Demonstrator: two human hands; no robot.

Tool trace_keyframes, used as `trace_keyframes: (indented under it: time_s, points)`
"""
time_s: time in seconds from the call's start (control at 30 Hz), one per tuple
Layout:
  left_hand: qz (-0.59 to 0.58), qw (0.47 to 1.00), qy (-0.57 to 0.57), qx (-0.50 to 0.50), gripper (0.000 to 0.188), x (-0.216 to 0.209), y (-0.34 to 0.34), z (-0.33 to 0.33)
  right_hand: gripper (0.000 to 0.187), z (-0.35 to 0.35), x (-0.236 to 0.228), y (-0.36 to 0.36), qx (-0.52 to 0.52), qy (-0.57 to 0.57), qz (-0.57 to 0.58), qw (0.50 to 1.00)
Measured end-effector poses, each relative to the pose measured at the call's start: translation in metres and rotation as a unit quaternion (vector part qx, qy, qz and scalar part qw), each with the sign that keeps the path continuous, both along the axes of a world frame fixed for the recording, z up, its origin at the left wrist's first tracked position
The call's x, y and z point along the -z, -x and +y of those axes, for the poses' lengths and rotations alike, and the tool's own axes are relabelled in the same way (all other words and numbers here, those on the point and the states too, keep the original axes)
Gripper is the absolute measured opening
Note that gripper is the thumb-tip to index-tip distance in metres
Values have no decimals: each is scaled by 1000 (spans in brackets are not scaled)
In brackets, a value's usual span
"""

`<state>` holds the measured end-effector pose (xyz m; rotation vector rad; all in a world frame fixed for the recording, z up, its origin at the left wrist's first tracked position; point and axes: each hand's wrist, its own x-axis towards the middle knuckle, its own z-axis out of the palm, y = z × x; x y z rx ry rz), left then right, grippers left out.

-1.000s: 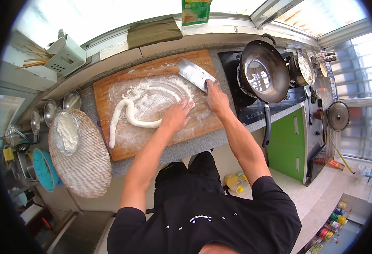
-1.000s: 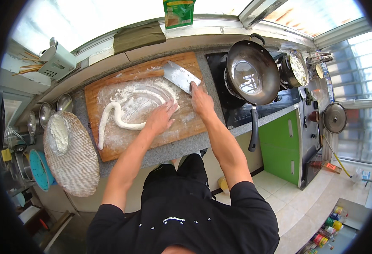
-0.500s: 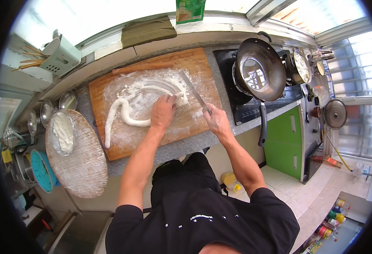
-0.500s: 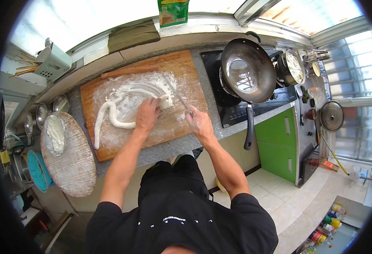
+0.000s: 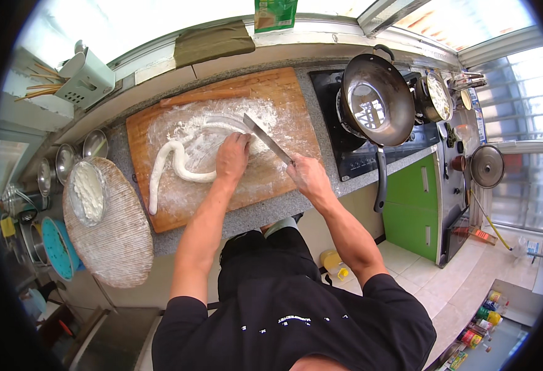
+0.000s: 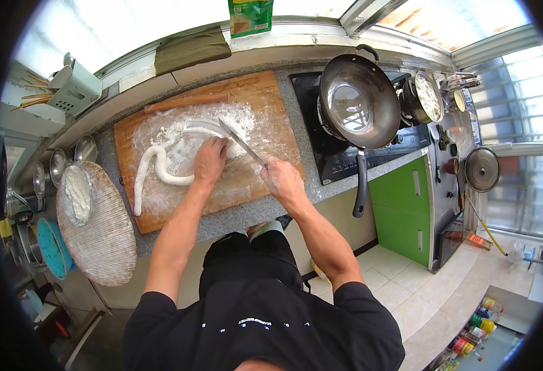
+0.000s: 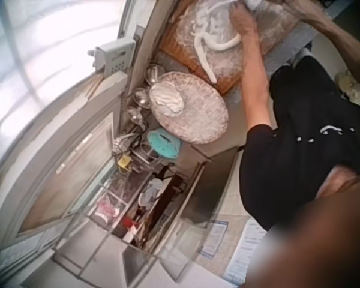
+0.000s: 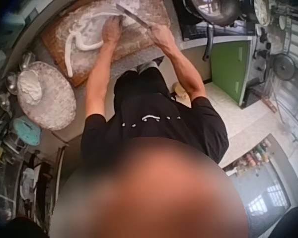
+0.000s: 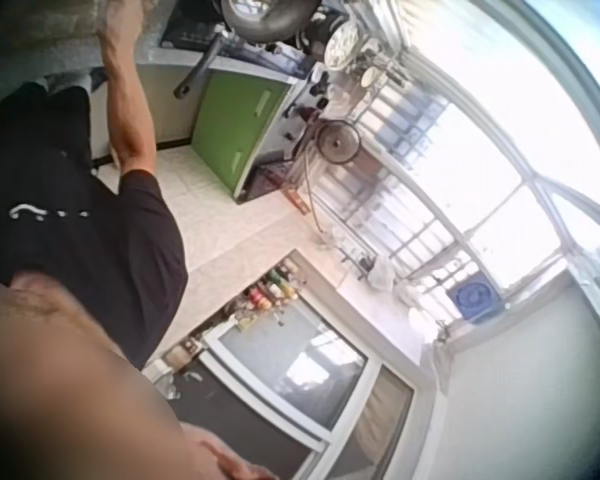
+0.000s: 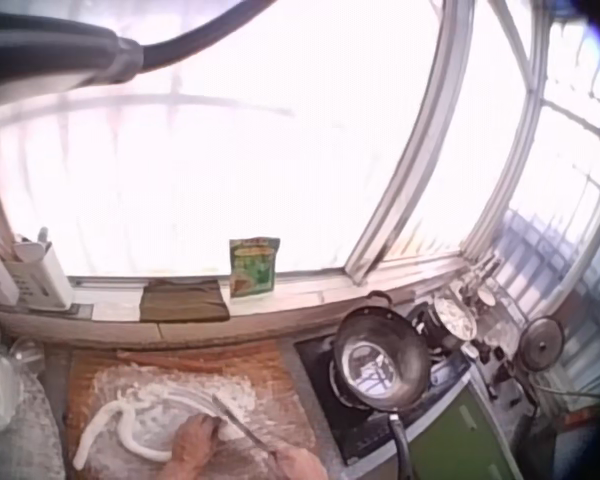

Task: The person cuts a long rope of dough into small pieces using a cleaver on a floured wooden board. They then roll each piece into a small ball by hand, arranging the finished balls on the board.

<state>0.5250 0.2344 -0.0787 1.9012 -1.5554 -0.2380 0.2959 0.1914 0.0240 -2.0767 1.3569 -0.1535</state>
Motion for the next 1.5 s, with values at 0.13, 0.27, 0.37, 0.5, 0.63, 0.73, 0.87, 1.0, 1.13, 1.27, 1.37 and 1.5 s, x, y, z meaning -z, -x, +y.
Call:
trace_keyframes:
  time_s: [0.13, 0.27, 0.37, 0.5, 0.63, 0.73, 0.87, 1.0, 1.13, 1.27, 1.37, 1.5]
  points:
    - [8, 1000, -7, -3, 19, 3, -2, 0, 23, -2, 1, -6, -9, -15, 24, 1000]
    - [16, 1000, -7, -9, 21, 6, -3, -3, 25, -13, 18, -15, -32, -18, 51, 998]
    - [16, 1000, 2, -15, 19, 6, -3, -1, 25, -19, 24, -37, -31, -36, 61, 997]
    - [21, 999, -6, -40, 20, -2, 3, 8, 25, -28, 42, -57, -53, -1, 13, 998]
    - [6, 999, -3, -47, 23, -1, 10, 22, 24, -34, 56, -54, -14, -7, -47, 999]
    - [8, 997, 39, -65, 19, 5, 16, 28, 24, -29, 42, -36, -17, 3, -67, 998]
    - [-3, 997, 35, -66, 19, 9, 22, 32, 24, -9, 8, -20, -18, -31, -31, 999]
    - [3, 996, 53, -72, 20, 15, 24, 32, 24, 4, -3, -12, -51, -12, -18, 998]
    - [1, 996, 60, -61, 19, 14, 21, 32, 23, 8, 3, -16, -54, -13, 14, 998]
    - [-14, 998, 37, -55, 16, 14, 19, 33, 23, 3, 25, -27, -66, -13, 49, 997]
    - [-26, 997, 35, -59, 17, 12, 18, 35, 23, 0, 37, -48, -60, -1, 39, 997]
    - [-7, 994, -3, -111, 18, -3, 18, 40, 25, -9, 45, -73, -61, 45, -51, 996]
